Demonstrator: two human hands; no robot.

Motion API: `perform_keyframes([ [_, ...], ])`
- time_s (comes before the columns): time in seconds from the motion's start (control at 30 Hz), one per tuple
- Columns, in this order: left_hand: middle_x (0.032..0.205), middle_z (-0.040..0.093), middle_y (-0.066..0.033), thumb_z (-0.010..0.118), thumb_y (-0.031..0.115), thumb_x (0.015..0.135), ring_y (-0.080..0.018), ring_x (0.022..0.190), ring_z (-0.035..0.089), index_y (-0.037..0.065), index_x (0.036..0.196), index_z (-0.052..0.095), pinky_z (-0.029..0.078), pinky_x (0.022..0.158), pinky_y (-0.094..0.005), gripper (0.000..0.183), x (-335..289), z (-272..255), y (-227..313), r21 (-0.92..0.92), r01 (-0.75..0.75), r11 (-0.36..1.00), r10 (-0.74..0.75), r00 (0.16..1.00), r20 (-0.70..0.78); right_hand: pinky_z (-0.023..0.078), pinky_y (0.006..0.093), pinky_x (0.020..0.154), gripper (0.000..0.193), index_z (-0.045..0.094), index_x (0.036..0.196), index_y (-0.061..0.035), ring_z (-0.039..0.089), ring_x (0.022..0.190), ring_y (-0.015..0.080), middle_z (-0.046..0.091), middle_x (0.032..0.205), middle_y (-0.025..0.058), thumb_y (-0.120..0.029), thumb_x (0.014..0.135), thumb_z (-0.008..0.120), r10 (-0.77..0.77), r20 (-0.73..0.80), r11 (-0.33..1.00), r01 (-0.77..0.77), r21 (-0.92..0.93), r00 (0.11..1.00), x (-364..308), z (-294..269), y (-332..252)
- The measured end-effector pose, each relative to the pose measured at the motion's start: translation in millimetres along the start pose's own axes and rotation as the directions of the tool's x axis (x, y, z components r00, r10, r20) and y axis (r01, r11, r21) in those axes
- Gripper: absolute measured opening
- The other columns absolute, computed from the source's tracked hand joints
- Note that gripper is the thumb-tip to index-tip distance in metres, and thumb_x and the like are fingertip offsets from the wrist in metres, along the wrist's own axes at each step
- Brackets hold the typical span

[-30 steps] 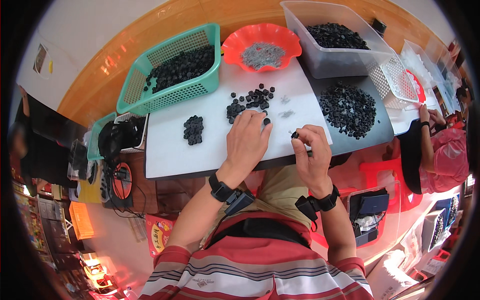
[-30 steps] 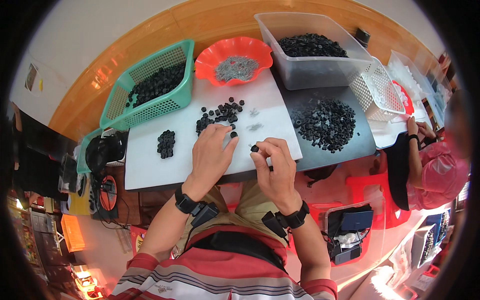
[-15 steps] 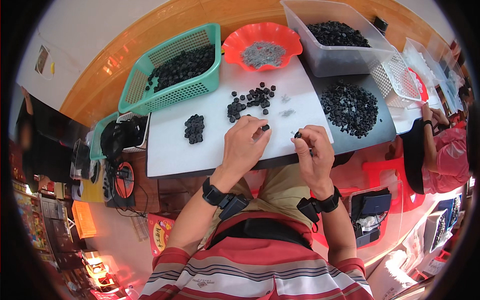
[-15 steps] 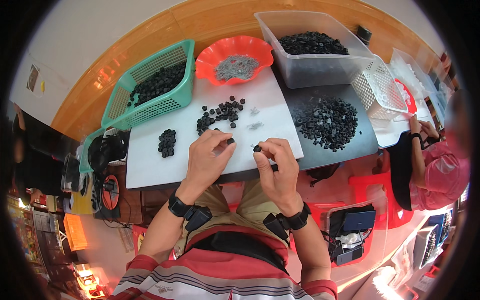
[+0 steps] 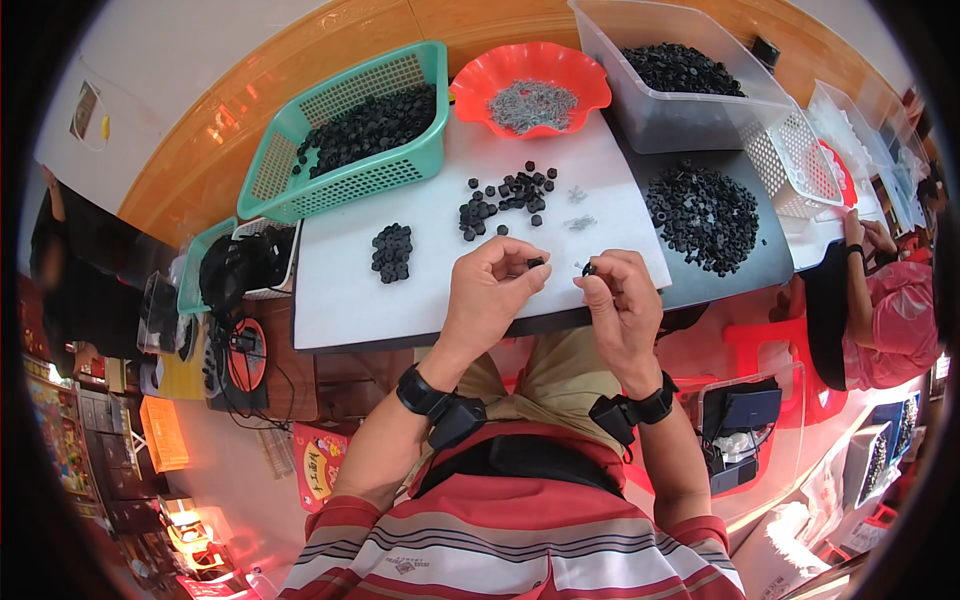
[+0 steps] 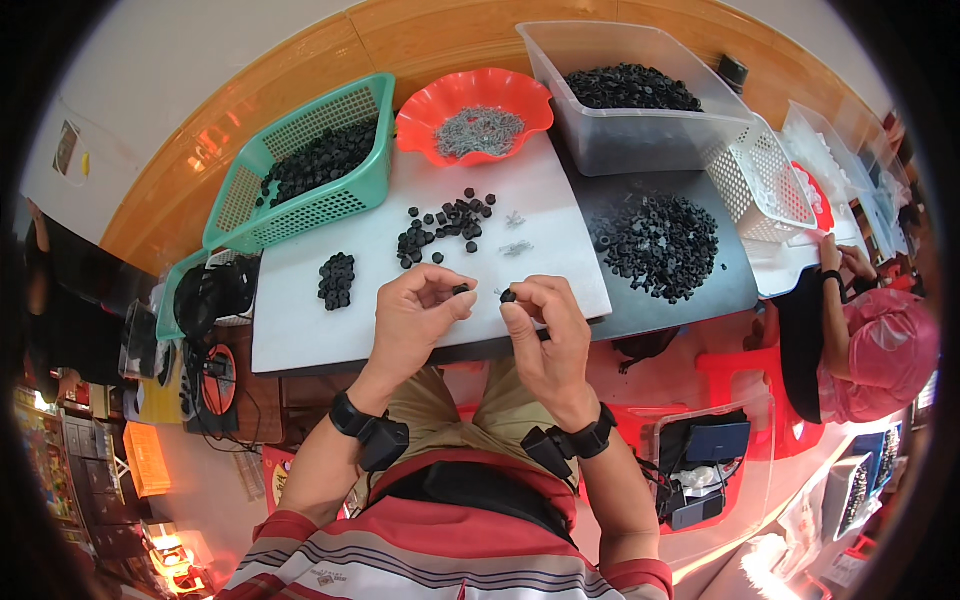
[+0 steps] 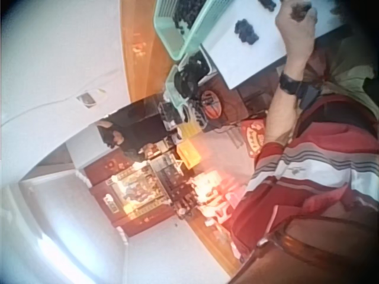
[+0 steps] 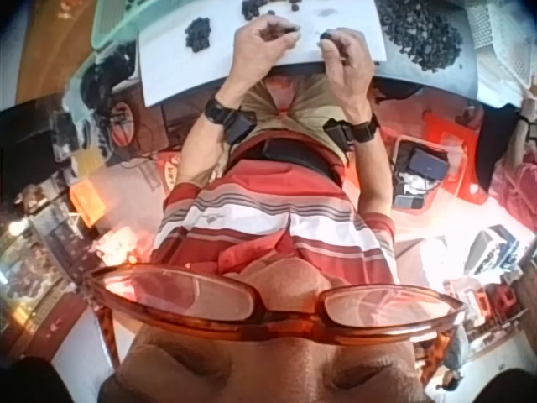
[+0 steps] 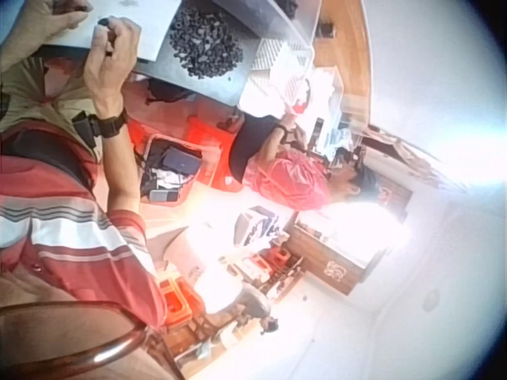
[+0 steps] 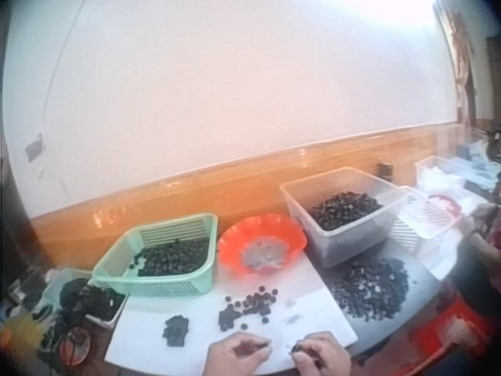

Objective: Manually assemble small plastic/rubber components with pins.

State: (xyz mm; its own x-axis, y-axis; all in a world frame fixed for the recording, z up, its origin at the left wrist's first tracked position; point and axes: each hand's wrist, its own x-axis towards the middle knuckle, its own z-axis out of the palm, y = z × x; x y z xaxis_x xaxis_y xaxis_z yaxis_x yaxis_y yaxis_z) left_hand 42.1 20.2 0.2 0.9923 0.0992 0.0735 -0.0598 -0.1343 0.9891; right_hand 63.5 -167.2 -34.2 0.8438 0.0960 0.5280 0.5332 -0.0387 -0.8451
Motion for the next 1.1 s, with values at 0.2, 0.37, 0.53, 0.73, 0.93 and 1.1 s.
perform_keyframes([
  [0.2,0.113,0.073,-0.0137,0.071,0.006,0.098,-0.0147,0.093,0.071,-0.003,0.11,0.068,0.062,0.086,-0.0289,0.016,-1.0,1.1,4.4,-0.383,0.145,0.912,-0.14,0.989,0.041,0.052,0.0273,0.071,0.018,0.065,0.111,0.0006,0.062,0.08,0.0156,0.064,0.105,0.0114,-0.009,0.097,0.072,0.002,-0.004,1.0,-0.002,0.024,1.0,-0.1,1.9,0.2],
  [0.37,0.119,0.071,-0.0152,0.067,0.007,0.1,-0.0204,0.101,0.073,-0.003,0.114,0.067,0.062,0.092,-0.0313,0.018,-4.6,-0.7,4.9,-0.584,0.255,0.771,-0.223,0.966,0.128,0.053,0.0276,0.072,0.019,0.065,0.111,0.0007,0.063,0.081,0.0163,0.065,0.105,0.0119,-0.008,0.096,0.072,-0.006,0.008,1.0,0.006,0.021,1.0,0.7,4.1,-3.1],
  [0.53,0.119,0.07,-0.0152,0.067,0.004,0.1,-0.0233,0.107,0.072,-0.004,0.12,0.066,0.062,0.096,-0.0322,0.022,-6.0,-4.2,2.9,-0.673,0.304,0.674,-0.251,0.951,0.178,0.053,0.0284,0.073,0.019,0.065,0.111,0.0009,0.064,0.082,0.0171,0.065,0.105,0.0125,-0.007,0.096,0.073,-0.011,0.029,1.0,0.011,0.027,1.0,0.9,4.8,-4.9],
  [0.73,0.116,0.07,-0.014,0.067,0.002,0.098,-0.0242,0.109,0.071,-0.006,0.122,0.065,0.062,0.097,-0.0306,0.024,-9.4,-5.1,4.0,-0.738,0.354,0.575,-0.296,0.931,0.216,0.054,0.0291,0.073,0.02,0.066,0.112,0.0014,0.065,0.082,0.0176,0.065,0.105,0.0127,-0.006,0.095,0.073,-0.027,0.046,0.999,0.026,0.024,0.999,1.6,4.1,-9.4],
  [0.93,0.116,0.071,-0.0138,0.068,0.005,0.099,-0.0227,0.108,0.072,-0.004,0.122,0.066,0.063,0.094,-0.03,0.025,-12.4,-6.7,3.4,-0.767,0.384,0.514,-0.3,0.918,0.259,0.054,0.0299,0.074,0.022,0.065,0.113,0.0016,0.065,0.082,0.0187,0.065,0.105,0.013,-0.006,0.094,0.073,-0.067,0.063,0.998,0.068,-0.012,0.996,3.6,3.6,-11.5],
  [1.1,0.117,0.071,-0.014,0.068,0.007,0.1,-0.0212,0.106,0.072,-0.003,0.123,0.066,0.063,0.093,-0.0296,0.025,-13.9,-4.8,3.5,-0.776,0.388,0.496,-0.284,0.918,0.277,0.055,0.0304,0.072,0.022,0.065,0.113,0.0015,0.065,0.08,0.0194,0.064,0.104,0.0136,-0.004,0.093,0.074,-0.124,0.091,0.991,0.129,-0.043,0.988,8.0,3.3,-16.0],
])
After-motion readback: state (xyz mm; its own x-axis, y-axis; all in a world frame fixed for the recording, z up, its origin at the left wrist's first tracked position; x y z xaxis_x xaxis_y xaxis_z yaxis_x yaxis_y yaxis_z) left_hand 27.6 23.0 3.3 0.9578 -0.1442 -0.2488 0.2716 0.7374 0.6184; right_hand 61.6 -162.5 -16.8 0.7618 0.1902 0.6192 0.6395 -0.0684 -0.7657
